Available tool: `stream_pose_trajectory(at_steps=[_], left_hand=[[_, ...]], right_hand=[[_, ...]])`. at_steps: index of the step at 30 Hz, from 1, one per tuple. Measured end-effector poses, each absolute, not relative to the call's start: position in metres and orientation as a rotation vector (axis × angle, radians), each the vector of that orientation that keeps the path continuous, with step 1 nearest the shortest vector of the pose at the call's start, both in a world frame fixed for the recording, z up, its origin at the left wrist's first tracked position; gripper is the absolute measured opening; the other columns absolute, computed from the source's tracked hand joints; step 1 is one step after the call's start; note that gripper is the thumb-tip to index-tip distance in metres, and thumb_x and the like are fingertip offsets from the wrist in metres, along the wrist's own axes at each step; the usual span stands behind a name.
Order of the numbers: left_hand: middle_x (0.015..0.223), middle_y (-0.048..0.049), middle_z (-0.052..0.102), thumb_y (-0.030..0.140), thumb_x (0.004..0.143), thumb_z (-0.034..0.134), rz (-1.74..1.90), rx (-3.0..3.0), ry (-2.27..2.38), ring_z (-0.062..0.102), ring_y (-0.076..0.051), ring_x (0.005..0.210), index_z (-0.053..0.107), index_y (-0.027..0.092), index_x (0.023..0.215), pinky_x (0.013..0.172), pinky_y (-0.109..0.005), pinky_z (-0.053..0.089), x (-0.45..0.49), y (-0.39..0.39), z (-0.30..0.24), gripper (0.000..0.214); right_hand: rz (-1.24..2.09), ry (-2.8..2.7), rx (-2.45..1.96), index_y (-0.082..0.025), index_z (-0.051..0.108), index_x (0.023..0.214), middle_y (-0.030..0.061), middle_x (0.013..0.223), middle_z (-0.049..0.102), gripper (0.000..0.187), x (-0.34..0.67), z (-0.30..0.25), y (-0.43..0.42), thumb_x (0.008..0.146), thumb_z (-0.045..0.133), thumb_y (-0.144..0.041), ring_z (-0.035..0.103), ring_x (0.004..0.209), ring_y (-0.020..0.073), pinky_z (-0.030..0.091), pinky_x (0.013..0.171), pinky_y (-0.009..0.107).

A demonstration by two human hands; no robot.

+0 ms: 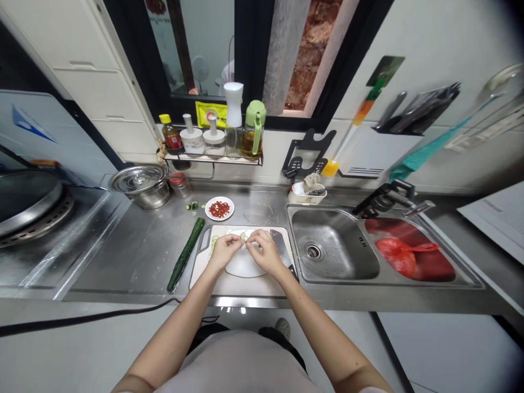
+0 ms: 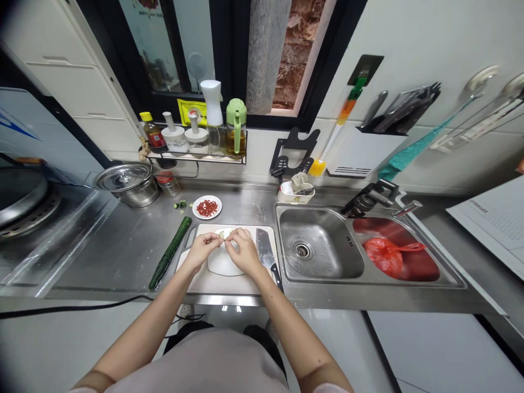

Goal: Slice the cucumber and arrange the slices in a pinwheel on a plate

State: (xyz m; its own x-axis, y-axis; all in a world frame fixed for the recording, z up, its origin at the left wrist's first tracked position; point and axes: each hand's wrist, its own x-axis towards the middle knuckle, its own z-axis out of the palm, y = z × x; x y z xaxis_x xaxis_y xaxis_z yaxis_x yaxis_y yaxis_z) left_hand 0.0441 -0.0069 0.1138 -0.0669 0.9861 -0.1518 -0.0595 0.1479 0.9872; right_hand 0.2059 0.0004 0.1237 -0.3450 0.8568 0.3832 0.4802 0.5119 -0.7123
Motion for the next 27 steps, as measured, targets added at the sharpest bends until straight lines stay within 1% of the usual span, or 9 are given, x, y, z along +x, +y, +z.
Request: stream_pose_trajectory(at_steps=[3,7,10,13,21,27], left_hand=[[0.063,0.0005,0.061,0.038,0.060,0.072,1.200,1.018,1.270,0.051,-0.010,0.061,0.064,0.015,0.066,0.062,-0.022,0.040,0.045,-0.007,0.114,0.025],[0.064,0.0005,0.061,0.037,0.062,0.072,1.215,1.027,1.251,0.052,-0.010,0.061,0.065,0.015,0.065,0.062,-0.022,0.040,0.045,-0.008,0.111,0.023],[0.064,0.0002,0.062,0.037,0.063,0.072,1.217,1.039,1.247,0.053,-0.011,0.061,0.066,0.015,0.065,0.063,-0.023,0.041,0.045,-0.007,0.109,0.023],[0.064,0.0001,0.063,0.036,0.063,0.072,1.214,1.053,1.251,0.053,-0.011,0.061,0.066,0.014,0.065,0.063,-0.023,0.041,0.045,-0.007,0.108,0.023],[0.063,-0.0001,0.063,0.035,0.064,0.071,1.210,1.068,1.263,0.054,-0.012,0.062,0.065,0.015,0.065,0.065,-0.024,0.042,0.046,-0.006,0.109,0.021],[0.064,0.0003,0.063,0.034,0.063,0.071,1.223,1.024,1.265,0.053,-0.011,0.062,0.064,0.015,0.066,0.065,-0.023,0.042,0.047,-0.006,0.106,0.021]], right_hand=[[0.694,-1.947,-1.083,-0.021,0.064,0.078,0.0048,0.092,0.061,0.012,0.205,0.119,0.002,0.086,0.055,-0.024,0.052,0.095,0.0190,0.042,0.082,0.032],[0.773,-1.891,-1.080,-0.021,0.064,0.076,0.0043,0.090,0.061,0.010,0.204,0.114,0.004,0.083,0.056,-0.023,0.053,0.094,0.0183,0.042,0.072,0.028],[0.845,-1.847,-1.089,-0.021,0.063,0.075,0.0043,0.088,0.061,0.010,0.204,0.113,0.005,0.082,0.056,-0.023,0.054,0.092,0.0175,0.041,0.063,0.024],[0.904,-1.810,-1.089,-0.020,0.063,0.074,0.0042,0.086,0.060,0.010,0.203,0.111,0.006,0.081,0.057,-0.023,0.055,0.089,0.0167,0.039,0.059,0.022],[0.995,-1.732,-1.121,-0.019,0.062,0.069,0.0036,0.082,0.060,0.011,0.201,0.112,0.008,0.078,0.057,-0.024,0.056,0.083,0.0146,0.038,0.056,0.020],[1.074,-1.665,-1.152,-0.019,0.060,0.064,0.0023,0.077,0.059,0.014,0.200,0.110,0.011,0.075,0.057,-0.026,0.055,0.078,0.0142,0.041,0.063,0.022]])
